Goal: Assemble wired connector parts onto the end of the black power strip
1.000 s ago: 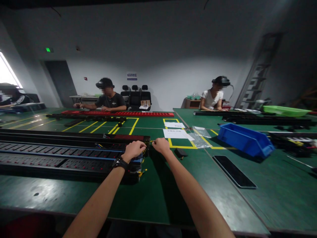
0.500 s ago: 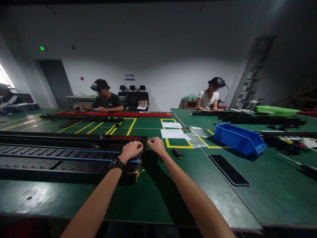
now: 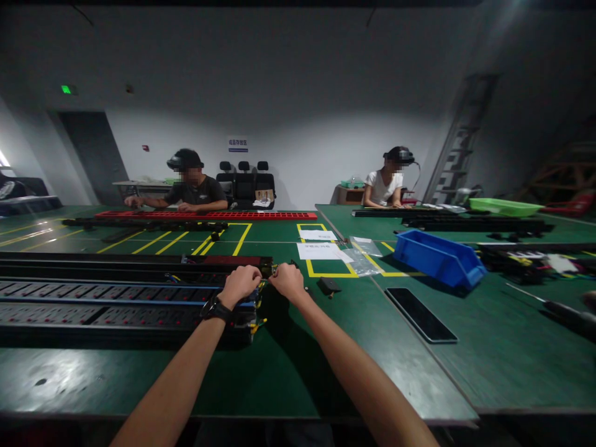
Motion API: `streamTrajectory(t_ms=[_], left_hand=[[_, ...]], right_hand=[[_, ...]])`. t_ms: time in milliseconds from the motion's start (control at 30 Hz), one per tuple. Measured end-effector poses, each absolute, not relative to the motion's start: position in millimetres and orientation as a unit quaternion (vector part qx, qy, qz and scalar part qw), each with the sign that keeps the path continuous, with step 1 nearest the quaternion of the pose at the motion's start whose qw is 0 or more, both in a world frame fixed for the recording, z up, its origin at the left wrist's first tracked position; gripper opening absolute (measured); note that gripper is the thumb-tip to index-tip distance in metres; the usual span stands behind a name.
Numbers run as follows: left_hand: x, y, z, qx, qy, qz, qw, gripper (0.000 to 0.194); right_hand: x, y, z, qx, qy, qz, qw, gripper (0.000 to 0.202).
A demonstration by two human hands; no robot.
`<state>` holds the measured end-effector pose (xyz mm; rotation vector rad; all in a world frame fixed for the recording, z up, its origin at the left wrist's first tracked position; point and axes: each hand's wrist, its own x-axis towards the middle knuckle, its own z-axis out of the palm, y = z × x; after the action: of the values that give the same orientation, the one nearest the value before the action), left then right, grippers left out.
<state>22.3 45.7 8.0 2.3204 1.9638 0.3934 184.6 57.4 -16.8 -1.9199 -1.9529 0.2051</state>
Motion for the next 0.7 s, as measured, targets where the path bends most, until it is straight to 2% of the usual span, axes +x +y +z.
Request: streamTrajectory(t_ms=[167,567,700], left_hand=[[20.4,44.9,10.0,0.759,0.633,0.144,0.042,0.023],[10.6,41.5,18.7,0.760,0.633,0.142,0.045,0.017],[14.5,31.3,27.0,0.760,0.622,0.182,0.038,0.019]], right_hand=[[198.6,54.8,-19.7,-0.694,-0.696,0.066,0.171,0.023],[272.2,36.6,-10.4,-0.651,-0.718,0.079,0.233,0.028],[302.8,35.0,-15.2,-0.666,-0.708,0.071,0.223,0.027]])
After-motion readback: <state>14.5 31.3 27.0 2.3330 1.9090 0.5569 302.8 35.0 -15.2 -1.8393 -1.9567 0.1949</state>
